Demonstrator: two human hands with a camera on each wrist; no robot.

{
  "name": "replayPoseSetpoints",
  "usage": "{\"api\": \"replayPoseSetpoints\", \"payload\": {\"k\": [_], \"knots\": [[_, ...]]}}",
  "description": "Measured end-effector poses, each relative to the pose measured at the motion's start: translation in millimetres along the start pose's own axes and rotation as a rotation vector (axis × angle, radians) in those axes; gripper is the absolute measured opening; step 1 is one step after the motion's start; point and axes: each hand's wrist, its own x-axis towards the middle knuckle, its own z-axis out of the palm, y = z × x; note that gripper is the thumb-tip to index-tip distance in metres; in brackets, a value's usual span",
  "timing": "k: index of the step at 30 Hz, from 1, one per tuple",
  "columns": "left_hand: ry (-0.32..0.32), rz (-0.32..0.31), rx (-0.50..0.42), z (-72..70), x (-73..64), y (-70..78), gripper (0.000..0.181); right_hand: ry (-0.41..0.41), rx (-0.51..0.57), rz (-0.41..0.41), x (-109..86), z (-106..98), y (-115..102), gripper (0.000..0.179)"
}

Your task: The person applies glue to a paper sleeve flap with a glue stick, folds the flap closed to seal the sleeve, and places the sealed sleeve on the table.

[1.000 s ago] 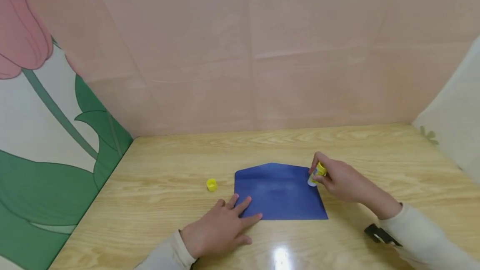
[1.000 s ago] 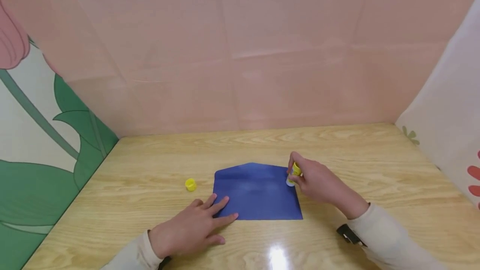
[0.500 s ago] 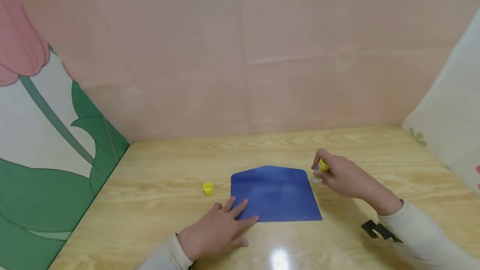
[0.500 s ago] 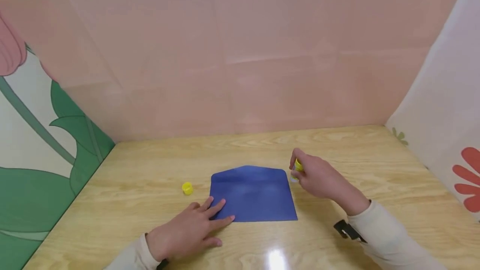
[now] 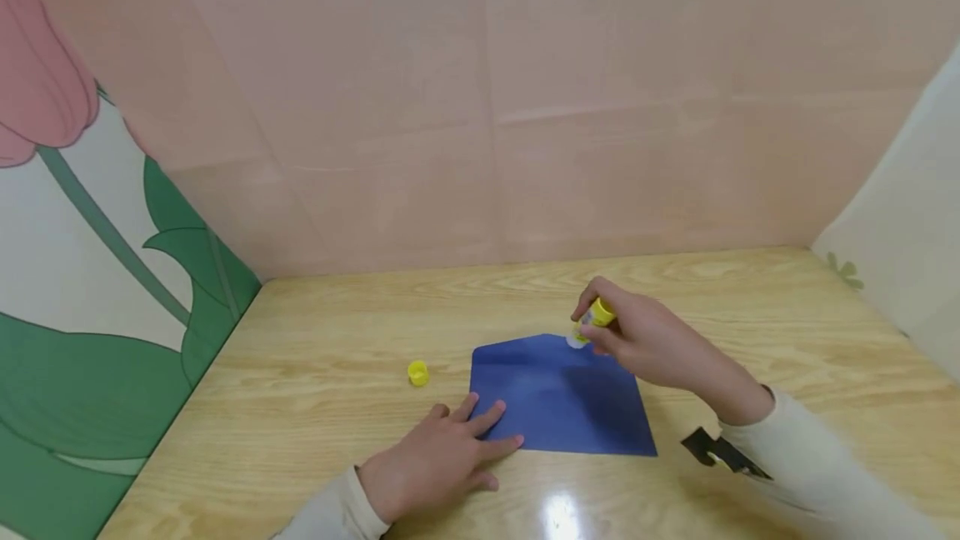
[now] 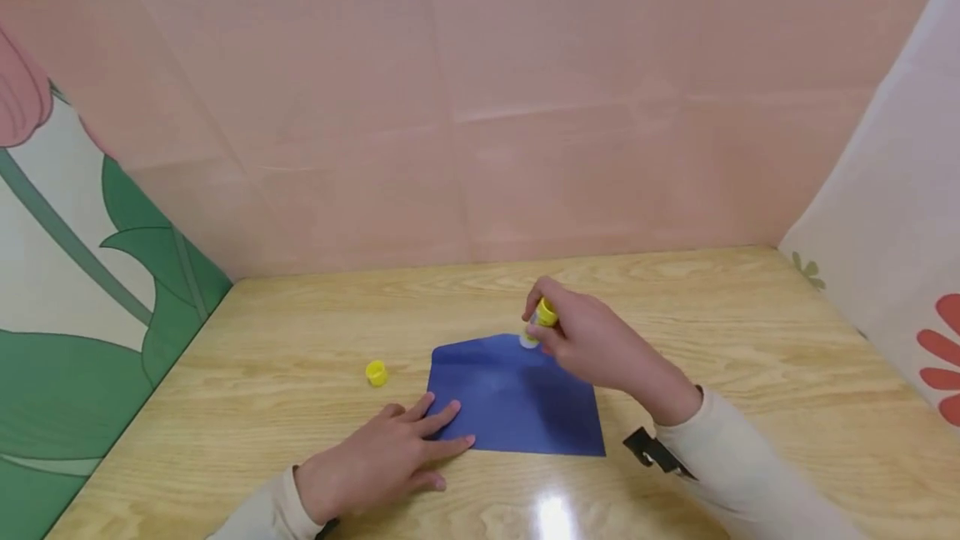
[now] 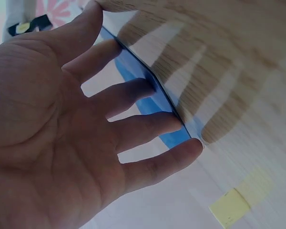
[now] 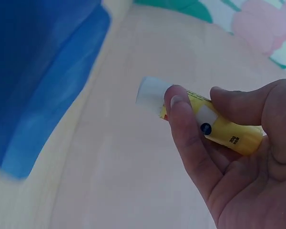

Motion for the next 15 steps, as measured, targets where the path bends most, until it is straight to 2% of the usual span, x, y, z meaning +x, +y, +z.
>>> {"api": "replayPoseSetpoints", "payload": {"k": [4, 10, 15], "knots": [[-0.008, -0.007, 0.0, -1.1, -1.7, -1.6, 0.052, -0.038, 0.029, -0.044, 24.0, 18.6, -19.9, 0.013], [0.032, 0.018, 0.036, 1.0, -0.8, -1.8, 0.051, -0.135, 0.027, -0.169, 54.6, 66.8, -30.5, 0.011], [0.002, -0.002, 0.022, -0.8, 0.0, -1.8, 0.052, -0.213, 0.014, -0.141, 65.3, 96.4, -27.4, 0.014]]}}
